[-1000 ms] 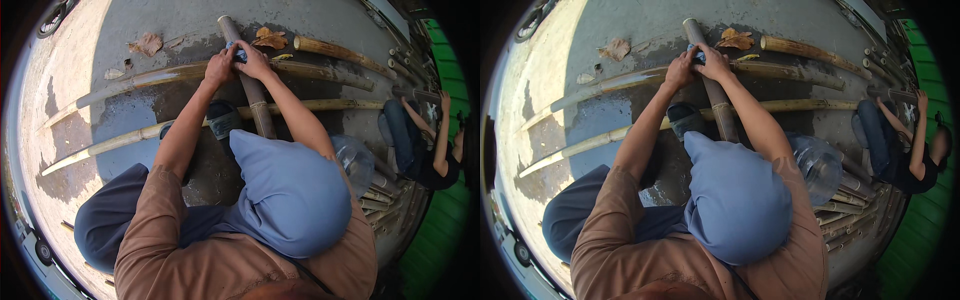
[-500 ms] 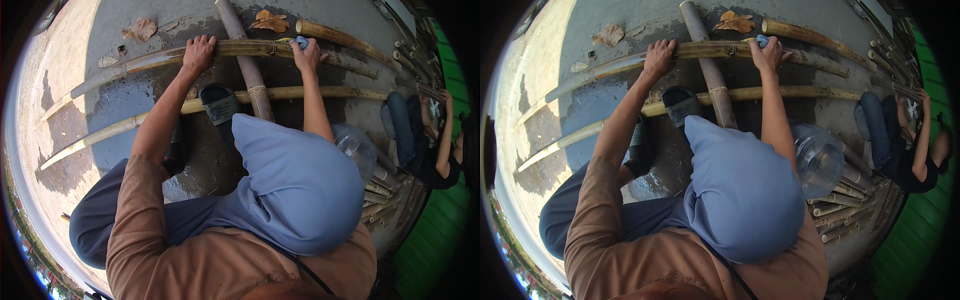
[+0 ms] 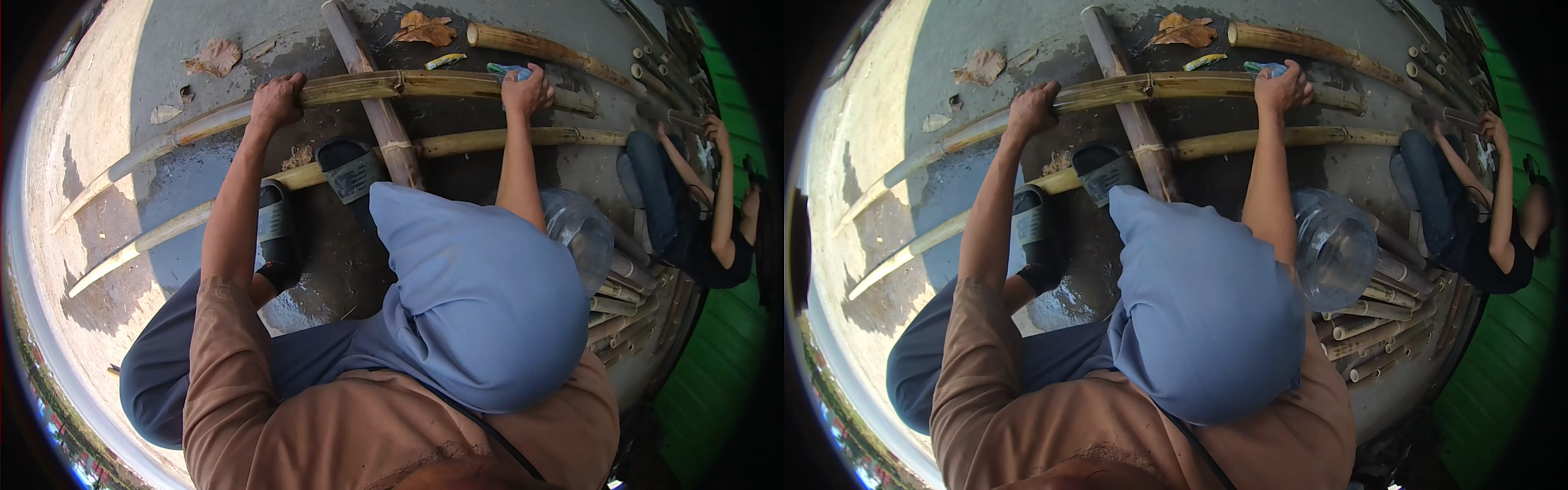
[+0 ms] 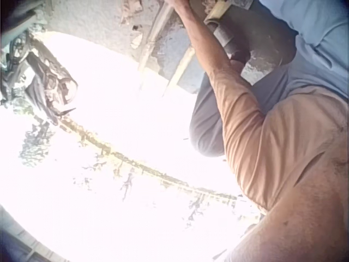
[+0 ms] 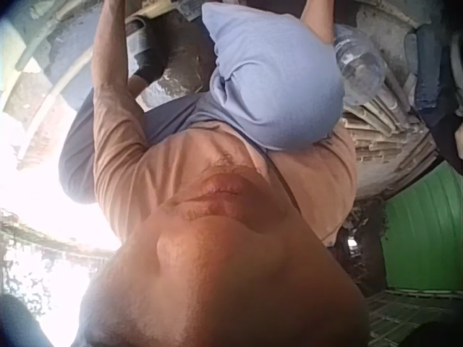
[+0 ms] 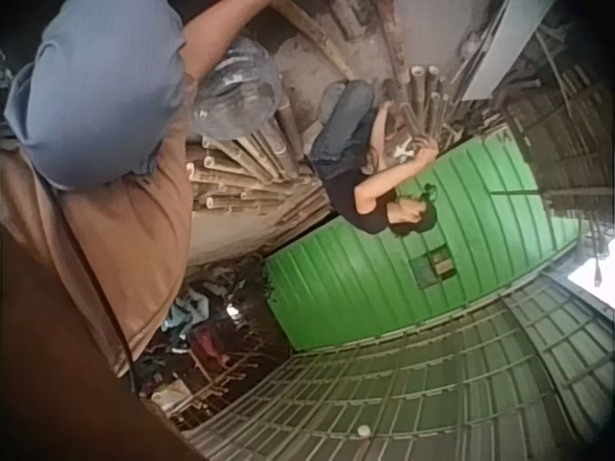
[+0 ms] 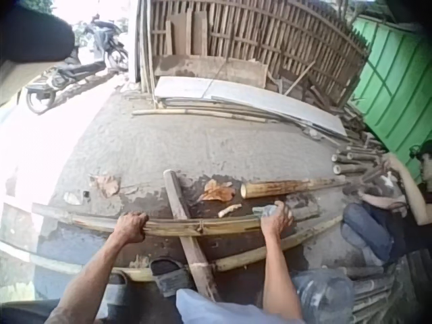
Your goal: Cleaning and preparing bamboo stalks using a cloth and water.
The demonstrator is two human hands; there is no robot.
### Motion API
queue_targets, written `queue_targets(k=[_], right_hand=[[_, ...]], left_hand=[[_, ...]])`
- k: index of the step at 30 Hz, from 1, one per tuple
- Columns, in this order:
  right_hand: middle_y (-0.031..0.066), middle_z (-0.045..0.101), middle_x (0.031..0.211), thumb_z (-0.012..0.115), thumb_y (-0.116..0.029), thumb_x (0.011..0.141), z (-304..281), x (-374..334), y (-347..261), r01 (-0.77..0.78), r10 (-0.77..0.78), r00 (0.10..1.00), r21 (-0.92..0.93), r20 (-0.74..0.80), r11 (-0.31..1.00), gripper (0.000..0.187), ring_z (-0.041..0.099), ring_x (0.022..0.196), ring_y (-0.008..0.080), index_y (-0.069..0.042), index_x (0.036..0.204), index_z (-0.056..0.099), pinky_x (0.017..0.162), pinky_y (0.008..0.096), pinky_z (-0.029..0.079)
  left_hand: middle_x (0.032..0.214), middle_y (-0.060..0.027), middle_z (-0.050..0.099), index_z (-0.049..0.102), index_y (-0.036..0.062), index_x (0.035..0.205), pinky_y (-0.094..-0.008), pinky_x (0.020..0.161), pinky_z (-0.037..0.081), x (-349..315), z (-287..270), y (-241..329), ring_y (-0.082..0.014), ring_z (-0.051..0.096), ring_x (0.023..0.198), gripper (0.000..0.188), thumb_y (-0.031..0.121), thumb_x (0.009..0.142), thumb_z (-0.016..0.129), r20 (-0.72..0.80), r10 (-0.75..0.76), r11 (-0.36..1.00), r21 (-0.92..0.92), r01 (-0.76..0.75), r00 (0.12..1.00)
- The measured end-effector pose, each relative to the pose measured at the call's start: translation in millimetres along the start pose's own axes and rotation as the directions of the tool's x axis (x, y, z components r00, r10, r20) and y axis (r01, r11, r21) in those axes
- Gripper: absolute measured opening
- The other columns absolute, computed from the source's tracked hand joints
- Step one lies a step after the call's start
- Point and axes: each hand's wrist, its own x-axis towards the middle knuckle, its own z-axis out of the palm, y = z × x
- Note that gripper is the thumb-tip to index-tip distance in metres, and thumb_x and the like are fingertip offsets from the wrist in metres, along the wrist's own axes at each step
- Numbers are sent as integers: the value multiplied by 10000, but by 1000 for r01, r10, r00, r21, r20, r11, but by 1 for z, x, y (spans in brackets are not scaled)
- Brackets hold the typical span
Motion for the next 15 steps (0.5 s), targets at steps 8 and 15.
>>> queue_targets(k=[8, 15], right_hand=[[142, 679, 1119, 639, -360, 984, 0, -123, -165, 390, -520, 825, 442, 222, 808, 282, 628, 1158, 361, -105, 1102, 659, 1207, 591, 320], [128, 737, 1009, 721, -224, 822, -3, -41, -66, 298, -304, 951, 96, 61, 950, 194, 656, 1046, 353, -101, 970, 749, 1041, 479, 450]], left_hand=[[1130, -131, 696, 681, 147, 1158, -495, 968, 553, -5, -16, -42, -366, 660, 1167, 534, 154, 631, 768, 222, -83, 995, -42, 95, 972], [1221, -130, 676, 665, 187, 1320, -510, 1020, 540, -12, -15, -59, -364, 609, 1265, 724, 147, 606, 779, 206, -101, 993, -31, 110, 973]])
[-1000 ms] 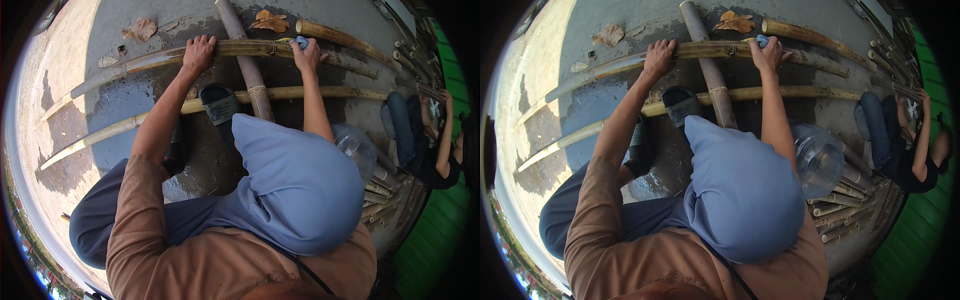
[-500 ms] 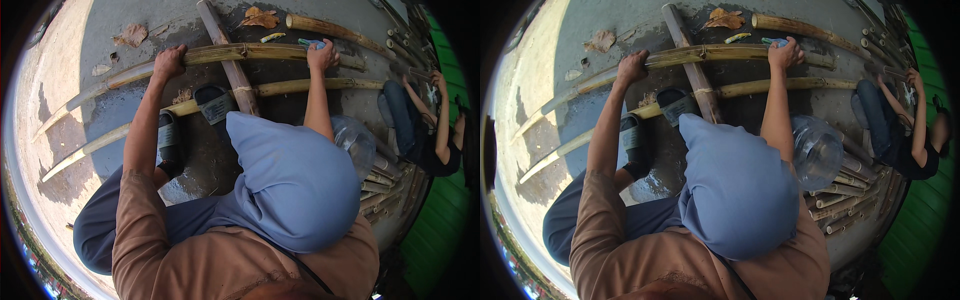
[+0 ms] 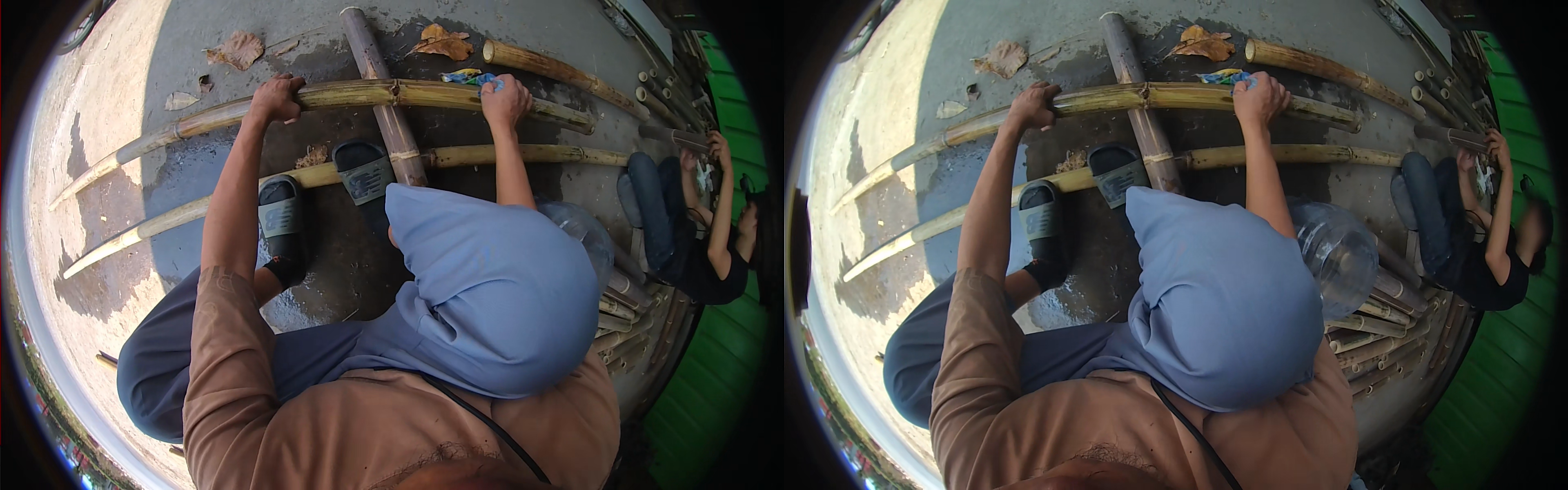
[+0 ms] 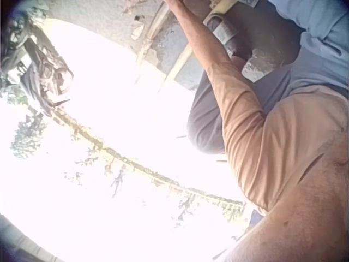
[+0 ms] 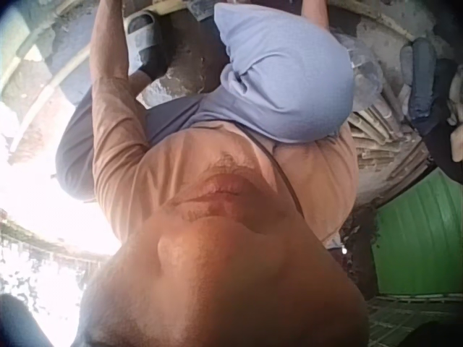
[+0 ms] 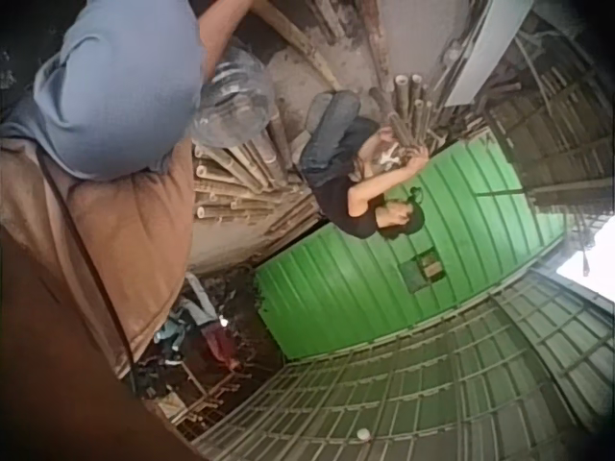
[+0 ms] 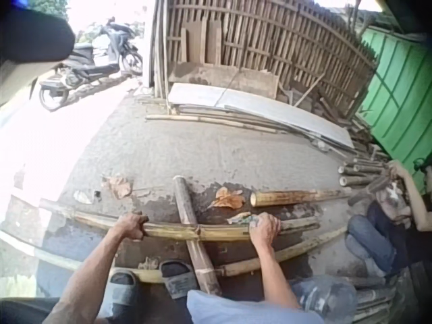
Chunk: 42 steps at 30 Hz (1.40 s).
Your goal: Cleaning and preparing bamboo stalks using a cloth and water.
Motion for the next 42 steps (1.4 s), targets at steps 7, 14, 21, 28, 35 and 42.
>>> queue_targets(k=[7, 14, 21, 28, 35, 42], right_hand=[[106, 743, 1206, 662, -370, 915, -7, 29, 53, -185, 223, 947, -173, 233, 967, 314, 670, 1169, 338, -171, 1133, 769, 1123, 570, 402], [128, 722, 1078, 656, -327, 946, 25, -37, -122, 262, -327, 940, 412, 97, 873, 247, 657, 1061, 352, -115, 1035, 746, 1078, 532, 435], [158, 760, 1040, 670, -288, 873, -15, 32, 101, -208, 229, 967, -175, 111, 962, 249, 680, 1055, 375, -77, 899, 800, 1002, 507, 486], [152, 778, 1067, 659, -328, 944, -4, 31, 28, -246, 303, 892, -203, 335, 948, 277, 723, 1028, 364, -115, 1019, 818, 951, 476, 556], [164, 684, 1011, 653, -259, 922, 18, -51, -140, 358, -444, 892, 473, 82, 805, 200, 637, 1015, 387, -78, 988, 706, 935, 508, 510], [153, 680, 1050, 734, -203, 852, 11, 18, 113, -180, 170, 977, -67, -125, 981, 155, 607, 1054, 395, -86, 954, 730, 996, 548, 463]], left_hand=[[1414, -101, 594, 423, 255, 1586, -632, 1065, 456, 10, 3, 116, -366, 536, 1361, 1003, 263, 673, 836, -246, 93, 994, -40, -106, 965], [1092, -83, 715, 612, 157, 1198, -517, 901, 485, 18, 23, 136, -297, 684, 1142, 461, 154, 768, 781, -371, 130, 989, 116, -93, 919], [973, -189, 753, 639, 127, 1157, -523, 823, 572, 24, -3, 64, -426, 718, 998, 599, 245, 599, 821, -14, 92, 995, -48, -93, 996], [1183, -107, 639, 633, 139, 1225, -535, 966, 519, 3, 14, 74, -341, 593, 1242, 613, 185, 637, 802, -212, 35, 992, 123, -9, 977], [1135, -118, 668, 603, 99, 1174, -491, 953, 543, -3, 10, 61, -345, 632, 1173, 580, 200, 646, 820, -282, 123, 992, 37, -117, 952], [1009, -193, 762, 705, 95, 1093, -505, 898, 581, 17, -7, 39, -413, 716, 1033, 572, 251, 556, 827, -96, 161, 984, -61, -167, 982]])
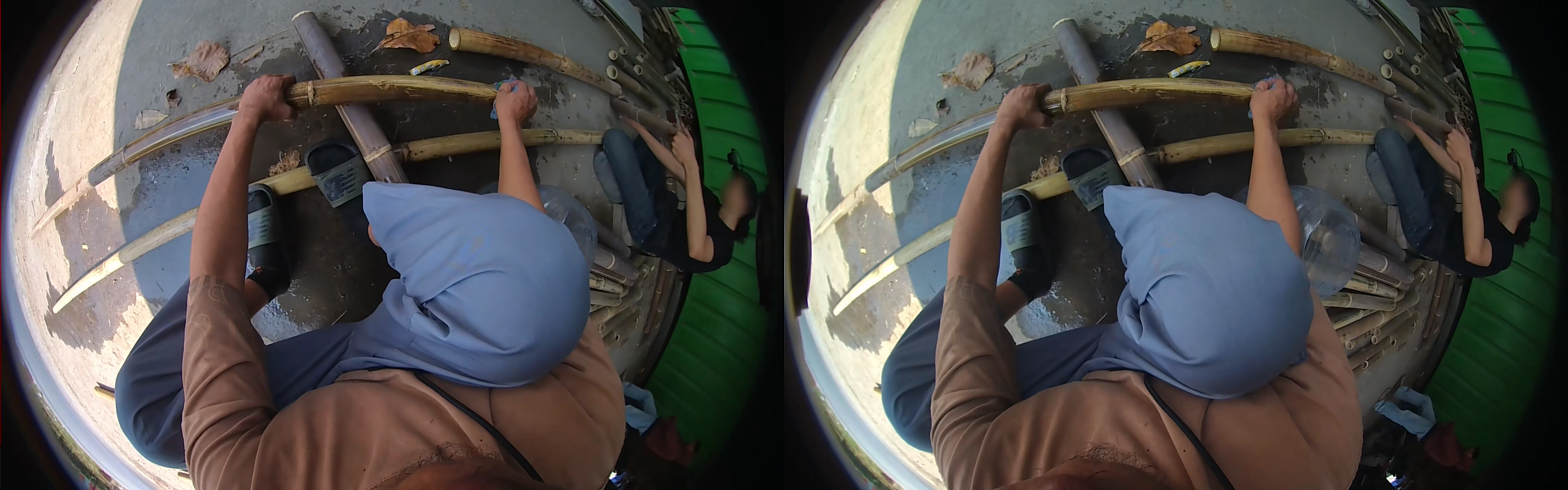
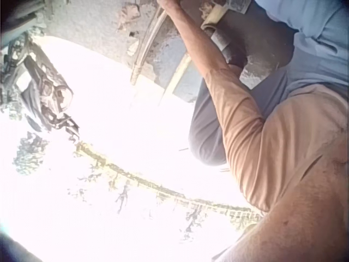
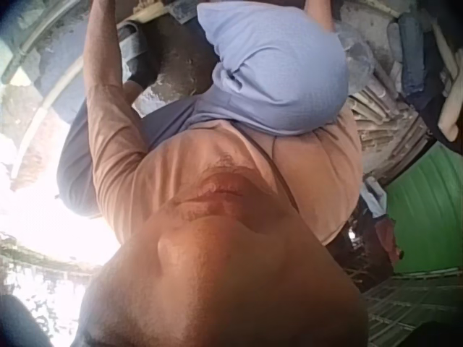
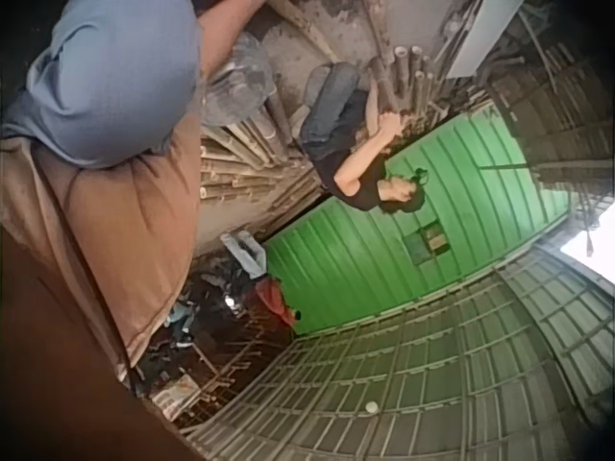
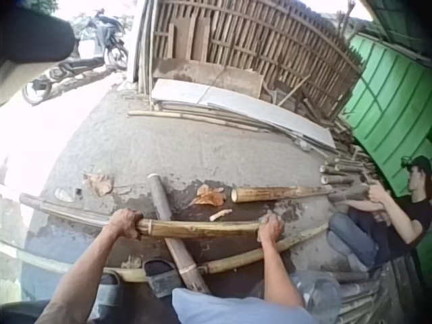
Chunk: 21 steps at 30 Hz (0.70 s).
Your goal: Cleaning and preparing bamboo stalks using a cloth and water.
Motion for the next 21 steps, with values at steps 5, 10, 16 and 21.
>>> queue_targets(k=[5, 10, 16, 21], right_hand=[[129, 663, 1040, 708, -111, 809, 8, -26, -31, 25, -13, 981, 60, -192, 998, 93, 595, 1061, 382, -70, 890, 690, 1007, 542, 436], [168, 625, 1134, 662, -100, 877, -12, -126, -218, 359, -432, 902, 580, -14, 731, 215, 557, 1232, 406, -63, 1089, 667, 1161, 578, 372], [139, 676, 1021, 756, -178, 835, -17, -90, -216, 210, -396, 900, 613, 184, 761, 174, 612, 1087, 397, -87, 984, 754, 992, 540, 468], [167, 695, 1072, 711, -377, 874, 8, -12, -84, 210, -252, 917, 161, 308, 964, 340, 629, 1090, 379, -59, 950, 808, 987, 506, 522]], left_hand=[[987, -199, 769, 756, 100, 1033, -491, 871, 588, 25, -8, 20, -405, 724, 1027, 548, 174, 489, 766, 148, -126, 992, 1, 128, 981], [995, -206, 769, 767, 88, 1047, -471, 872, 586, 40, -9, 10, -404, 724, 1024, 604, 177, 449, 778, 263, -145, 988, -16, 155, 954], [1145, -205, 759, 696, 71, 1267, -453, 966, 551, 21, -25, -53, -386, 703, 1132, 750, 355, 606, 905, 398, -57, 977, -167, 133, 916], [1396, -191, 628, 598, 84, 1415, -473, 1136, 475, -14, -119, -89, -371, 558, 1359, 703, 228, 784, 873, 509, -106, 960, 275, -45, 854]])
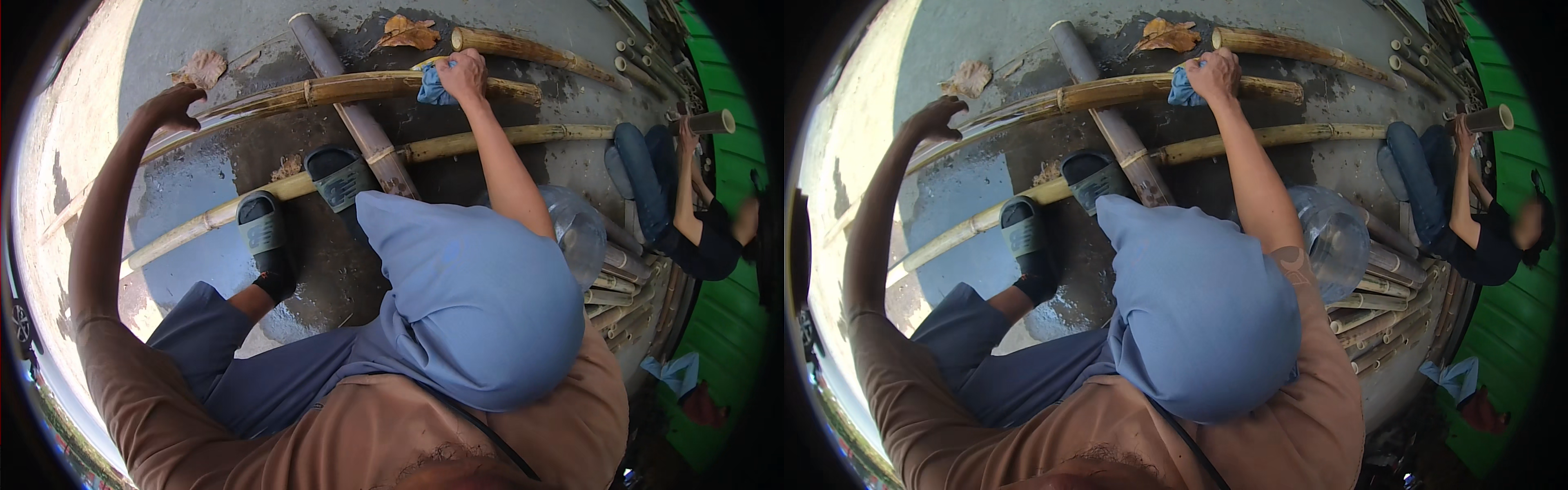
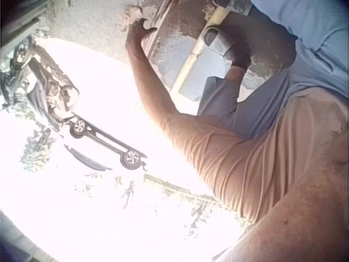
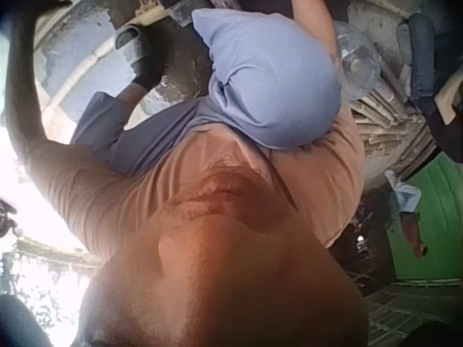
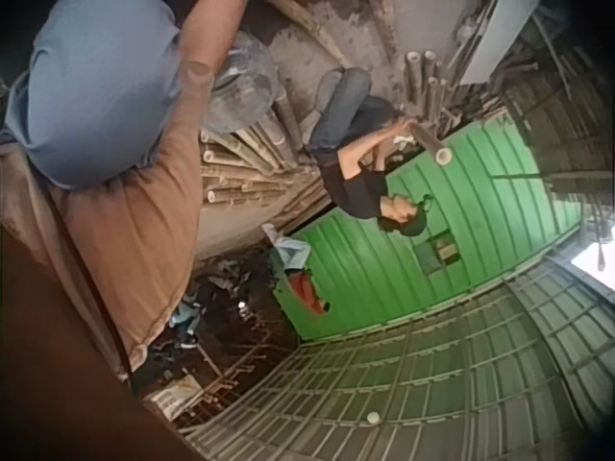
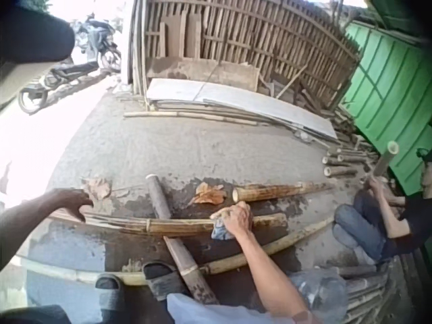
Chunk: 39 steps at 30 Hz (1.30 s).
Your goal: Cleaning and preparing bamboo stalks using a cloth and water.
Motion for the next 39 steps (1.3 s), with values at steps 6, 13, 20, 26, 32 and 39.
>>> queue_targets(k=[6, 13, 20, 26, 32, 39], right_hand=[[188, 773, 1017, 671, -296, 920, 8, 12, -129, -25, -29, 977, 247, 212, 969, 199, 737, 970, 412, -128, 961, 770, 860, 502, 593], [179, 759, 1083, 651, -231, 965, 22, -3, -154, -21, -110, 942, 382, 316, 924, 165, 707, 1077, 414, -151, 1085, 731, 931, 506, 565], [134, 717, 1026, 685, -172, 954, -63, 6, 91, -610, 505, 751, -155, -425, 777, 92, 664, 1064, 361, -85, 974, 708, 981, 495, 506], [146, 680, 951, 692, -361, 956, -6, -40, -49, -87, 93, 934, 35, -344, 996, 276, 636, 975, 381, -91, 906, 697, 941, 517, 466], [172, 715, 908, 775, -355, 823, -3, -74, -159, 29, -72, 992, 357, 107, 934, 292, 693, 949, 385, -68, 852, 730, 913, 501, 529], [183, 714, 1094, 707, -219, 935, -75, -41, 77, -647, 575, 715, -64, -397, 760, 206, 651, 1112, 375, -49, 1047, 740, 1039, 533, 466]], left_hand=[[1411, -171, 605, 553, 68, 1465, -458, 1181, 457, -159, -29, -89, -362, 541, 1365, 867, 140, 670, 891, -24, -120, 980, 157, 122, 993], [1615, -143, 463, 412, 172, 1598, -477, 1256, 392, -49, 101, -57, -376, 431, 1496, 1134, 148, 615, 977, -223, -185, 970, -200, 141, 957], [1066, -101, 676, 596, 125, 1182, -529, 945, 474, -27, 170, -20, -321, 641, 1169, 360, 105, 836, 692, -659, -269, 957, -101, 272, 702], [1029, -130, 703, 619, 93, 1129, -532, 911, 505, -6, 148, -34, -374, 669, 1086, 398, 55, 746, 722, -617, -263, 965, -165, 205, 741], [982, -230, 744, 713, 0, 971, -453, 815, 577, -4, 127, -64, -398, 724, 963, 562, 7, 416, 809, 112, -155, 854, -485, 190, 982], [1089, -154, 679, 635, 86, 1244, -497, 961, 503, -15, 160, -36, -399, 631, 1127, 500, 140, 766, 772, -616, -208, 910, -406, -81, 760]])
